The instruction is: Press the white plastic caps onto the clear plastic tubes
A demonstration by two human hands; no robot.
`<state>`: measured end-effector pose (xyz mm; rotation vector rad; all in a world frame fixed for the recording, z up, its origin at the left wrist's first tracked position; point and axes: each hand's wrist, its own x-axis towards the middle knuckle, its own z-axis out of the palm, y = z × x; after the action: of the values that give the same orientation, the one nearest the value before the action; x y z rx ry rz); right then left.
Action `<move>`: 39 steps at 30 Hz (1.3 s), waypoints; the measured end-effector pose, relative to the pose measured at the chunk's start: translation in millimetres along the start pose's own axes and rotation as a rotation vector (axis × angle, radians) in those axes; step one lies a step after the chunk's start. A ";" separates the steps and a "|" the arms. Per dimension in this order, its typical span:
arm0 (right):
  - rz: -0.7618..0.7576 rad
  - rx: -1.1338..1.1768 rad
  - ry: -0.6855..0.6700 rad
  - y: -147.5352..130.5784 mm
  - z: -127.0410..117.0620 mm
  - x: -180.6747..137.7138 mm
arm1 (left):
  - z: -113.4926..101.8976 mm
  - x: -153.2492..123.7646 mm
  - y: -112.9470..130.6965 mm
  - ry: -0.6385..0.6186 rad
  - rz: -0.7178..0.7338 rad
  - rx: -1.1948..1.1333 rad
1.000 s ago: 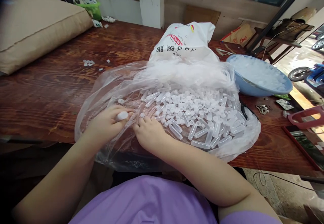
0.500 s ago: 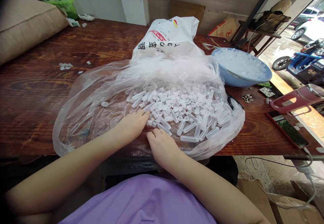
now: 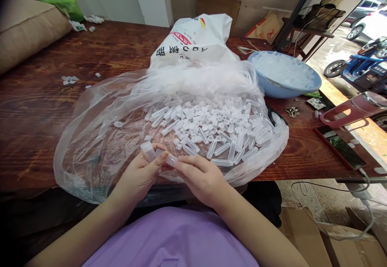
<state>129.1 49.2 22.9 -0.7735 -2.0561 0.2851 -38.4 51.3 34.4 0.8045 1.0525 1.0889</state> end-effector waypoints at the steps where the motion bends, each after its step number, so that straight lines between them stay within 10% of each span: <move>1: -0.044 -0.025 -0.020 -0.5 -1.9 -1.3 | 1.1 -1.5 -1.8 0.003 -0.009 0.012; 11: 0.221 0.115 -0.037 -6.2 -2.9 -3.1 | 1.6 -14.6 -6.8 0.002 0.039 0.156; 16: 0.765 0.459 -0.201 -7.9 1.2 -0.9 | 2.8 -18.1 -10.4 0.017 0.132 0.266; 21: 0.528 0.148 -0.162 -10.0 -0.4 -1.4 | 6.4 -17.8 -11.9 -0.005 0.131 0.242; 25: 0.621 0.254 -0.349 -10.0 -2.4 -3.4 | 7.6 -18.9 -13.1 -0.068 0.134 0.242; 29: 0.424 -0.042 -0.185 -9.6 -3.1 0.5 | 5.9 -20.6 -14.7 -0.046 0.131 0.225; 33: 0.643 0.266 -0.415 -11.8 0.3 6.8 | 2.8 -22.4 -16.2 -0.088 0.181 0.190; 39: 0.603 0.230 -0.148 -19.7 9.3 17.1 | -2.3 -25.1 -12.8 -0.027 0.360 0.172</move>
<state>106.4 45.3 38.3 -1.2414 -1.8331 0.9202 -39.5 23.6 28.8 1.1760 1.0113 1.2959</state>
